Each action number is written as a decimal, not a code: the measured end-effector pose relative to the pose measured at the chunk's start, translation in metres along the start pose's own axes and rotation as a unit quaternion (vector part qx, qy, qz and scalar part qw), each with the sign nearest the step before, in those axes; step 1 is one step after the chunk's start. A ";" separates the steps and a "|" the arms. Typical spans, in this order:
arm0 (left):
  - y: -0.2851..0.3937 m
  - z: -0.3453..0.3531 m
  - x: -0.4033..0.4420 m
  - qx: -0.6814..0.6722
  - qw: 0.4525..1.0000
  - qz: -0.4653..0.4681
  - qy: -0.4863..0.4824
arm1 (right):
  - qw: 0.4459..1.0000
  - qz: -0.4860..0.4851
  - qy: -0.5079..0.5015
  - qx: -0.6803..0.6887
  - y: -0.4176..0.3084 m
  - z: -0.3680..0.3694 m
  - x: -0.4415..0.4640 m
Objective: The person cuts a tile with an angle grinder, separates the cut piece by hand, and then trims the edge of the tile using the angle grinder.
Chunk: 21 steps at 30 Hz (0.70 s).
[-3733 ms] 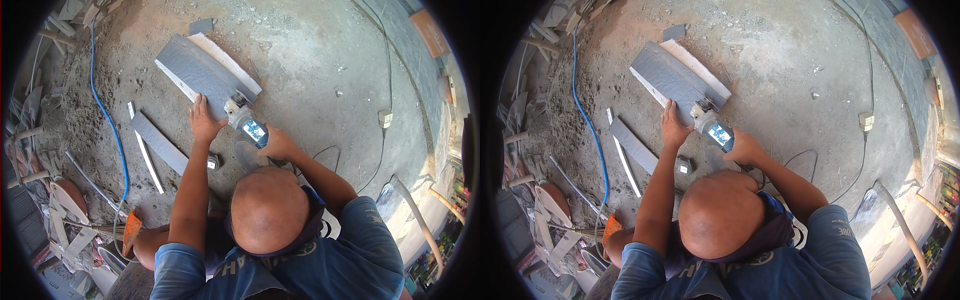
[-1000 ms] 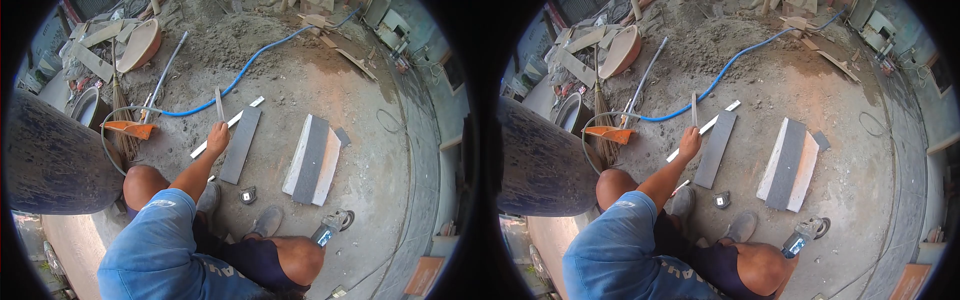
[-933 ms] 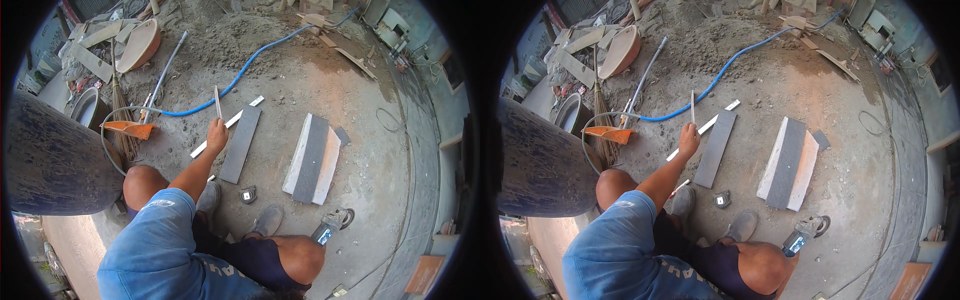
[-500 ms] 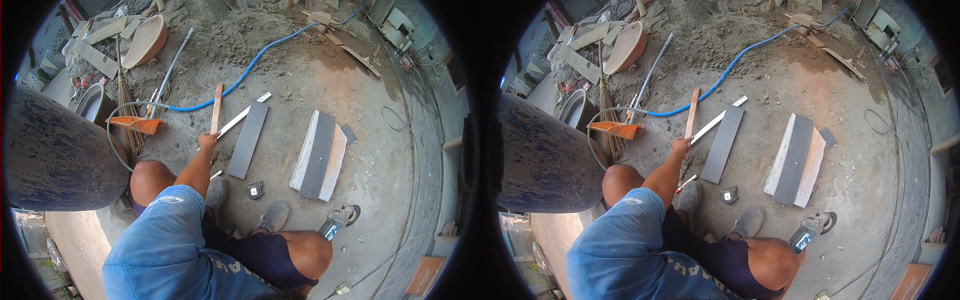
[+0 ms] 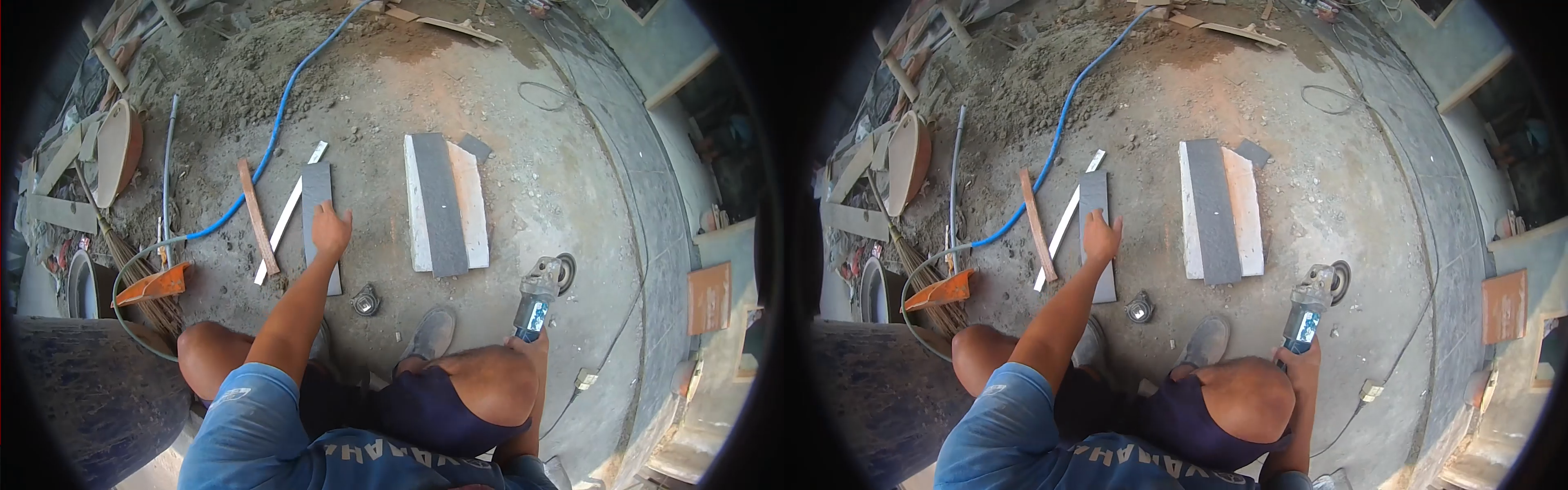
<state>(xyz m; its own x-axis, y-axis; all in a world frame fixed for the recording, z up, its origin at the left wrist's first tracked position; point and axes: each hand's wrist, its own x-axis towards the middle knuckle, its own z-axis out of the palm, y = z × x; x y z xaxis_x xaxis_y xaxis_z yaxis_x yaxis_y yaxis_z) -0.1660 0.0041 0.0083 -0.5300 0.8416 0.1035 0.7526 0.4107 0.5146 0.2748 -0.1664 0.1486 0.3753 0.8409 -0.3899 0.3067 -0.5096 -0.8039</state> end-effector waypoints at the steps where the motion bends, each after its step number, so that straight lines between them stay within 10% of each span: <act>1: 0.035 0.009 -0.001 -0.049 0.997 0.024 -0.047 | 0.999 -0.019 -0.022 0.044 -0.015 0.001 0.007; 10: 0.197 0.071 -0.068 -0.033 0.974 0.027 -0.222 | 0.998 -0.011 0.025 0.060 0.000 -0.021 0.020; 21: 0.176 0.095 -0.076 0.034 0.993 -0.005 -0.115 | 0.994 0.032 -0.007 0.101 0.002 -0.001 0.060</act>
<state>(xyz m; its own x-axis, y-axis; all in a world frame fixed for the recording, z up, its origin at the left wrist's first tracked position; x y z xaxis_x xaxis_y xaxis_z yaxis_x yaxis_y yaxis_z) 0.0438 0.0458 0.0104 -0.4409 0.8917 -0.1020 0.7767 0.4360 0.4546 0.2990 -0.1178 0.1244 0.3748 0.8113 -0.4486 0.0992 -0.5162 -0.8507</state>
